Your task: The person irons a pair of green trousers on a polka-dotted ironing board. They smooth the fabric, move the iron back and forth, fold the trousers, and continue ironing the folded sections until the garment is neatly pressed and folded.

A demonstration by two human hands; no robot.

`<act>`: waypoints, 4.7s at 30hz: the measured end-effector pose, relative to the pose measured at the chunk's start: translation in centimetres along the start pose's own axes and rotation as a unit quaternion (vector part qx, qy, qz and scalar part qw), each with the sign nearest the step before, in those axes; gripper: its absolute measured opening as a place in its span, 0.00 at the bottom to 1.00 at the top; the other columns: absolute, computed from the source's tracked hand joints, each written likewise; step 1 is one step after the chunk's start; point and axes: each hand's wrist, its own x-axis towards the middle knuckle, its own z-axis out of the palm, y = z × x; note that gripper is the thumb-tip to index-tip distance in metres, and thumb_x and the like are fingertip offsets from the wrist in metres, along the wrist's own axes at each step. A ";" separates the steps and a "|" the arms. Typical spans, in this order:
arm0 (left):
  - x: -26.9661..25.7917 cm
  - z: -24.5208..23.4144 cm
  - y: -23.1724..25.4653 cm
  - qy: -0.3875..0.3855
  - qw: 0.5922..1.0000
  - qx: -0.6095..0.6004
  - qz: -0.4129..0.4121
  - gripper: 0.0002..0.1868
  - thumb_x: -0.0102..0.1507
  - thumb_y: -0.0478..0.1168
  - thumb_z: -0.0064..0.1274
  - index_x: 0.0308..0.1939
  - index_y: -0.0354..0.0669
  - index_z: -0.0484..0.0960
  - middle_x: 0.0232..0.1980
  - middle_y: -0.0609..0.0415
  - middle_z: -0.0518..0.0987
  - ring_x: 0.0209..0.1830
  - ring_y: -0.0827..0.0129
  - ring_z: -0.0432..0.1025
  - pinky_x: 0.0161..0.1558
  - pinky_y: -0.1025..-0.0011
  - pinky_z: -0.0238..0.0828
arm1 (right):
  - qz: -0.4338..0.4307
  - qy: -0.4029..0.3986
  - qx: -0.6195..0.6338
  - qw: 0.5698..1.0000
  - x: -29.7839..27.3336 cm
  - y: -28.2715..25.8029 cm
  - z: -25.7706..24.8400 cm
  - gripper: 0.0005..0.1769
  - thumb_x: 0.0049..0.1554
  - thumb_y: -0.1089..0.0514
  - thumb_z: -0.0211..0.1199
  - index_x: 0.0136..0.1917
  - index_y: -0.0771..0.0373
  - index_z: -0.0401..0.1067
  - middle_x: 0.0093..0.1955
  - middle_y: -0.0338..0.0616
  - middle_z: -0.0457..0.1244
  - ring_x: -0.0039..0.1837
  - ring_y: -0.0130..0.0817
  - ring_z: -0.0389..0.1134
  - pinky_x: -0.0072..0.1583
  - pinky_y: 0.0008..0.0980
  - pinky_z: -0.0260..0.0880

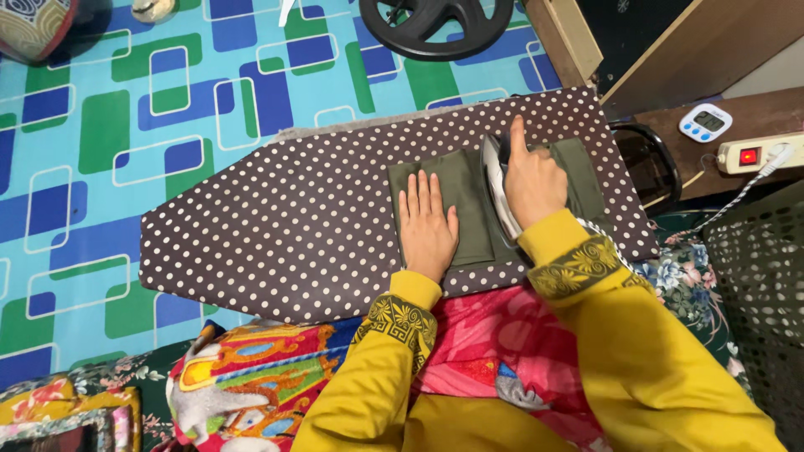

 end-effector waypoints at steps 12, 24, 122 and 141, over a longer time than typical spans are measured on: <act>-0.3 0.1 0.0 0.000 1.000 0.011 0.001 0.35 0.68 0.49 0.44 0.75 0.33 0.62 0.79 0.41 0.60 0.82 0.51 0.49 0.79 0.53 0.41 | 0.000 -0.022 -0.019 1.000 -2.1 1.4 -1.8 0.41 0.58 0.61 0.55 0.84 0.54 0.51 0.38 0.54 0.66 0.34 0.48 0.72 0.34 0.44 0.73; -0.1 0.2 0.0 -0.001 1.000 0.008 -0.003 0.35 0.68 0.49 0.44 0.75 0.32 0.62 0.79 0.40 0.60 0.81 0.50 0.51 0.78 0.53 0.42 | -0.017 -0.028 -0.058 0.998 -5.3 4.6 -3.2 0.42 0.58 0.61 0.56 0.84 0.53 0.52 0.36 0.54 0.65 0.31 0.47 0.71 0.31 0.44 0.71; -1.0 -2.7 2.3 -0.016 0.999 0.025 -0.016 0.34 0.67 0.55 0.47 0.76 0.50 0.65 0.78 0.41 0.60 0.80 0.47 0.51 0.75 0.43 0.41 | 0.141 -0.070 0.182 0.971 2.5 26.4 4.2 0.34 0.61 0.50 0.62 0.78 0.46 0.56 0.55 0.66 0.68 0.55 0.70 0.69 0.57 0.61 0.68; -1.2 -4.0 0.3 0.010 0.976 -0.182 -0.120 0.36 0.60 0.44 0.63 0.72 0.53 0.70 0.79 0.32 0.55 0.79 0.39 0.47 0.74 0.49 0.45 | 0.092 0.217 0.424 0.875 -3.3 13.2 -3.0 0.25 0.63 0.65 0.63 0.73 0.66 0.65 0.67 0.57 0.62 0.68 0.50 0.66 0.69 0.41 0.66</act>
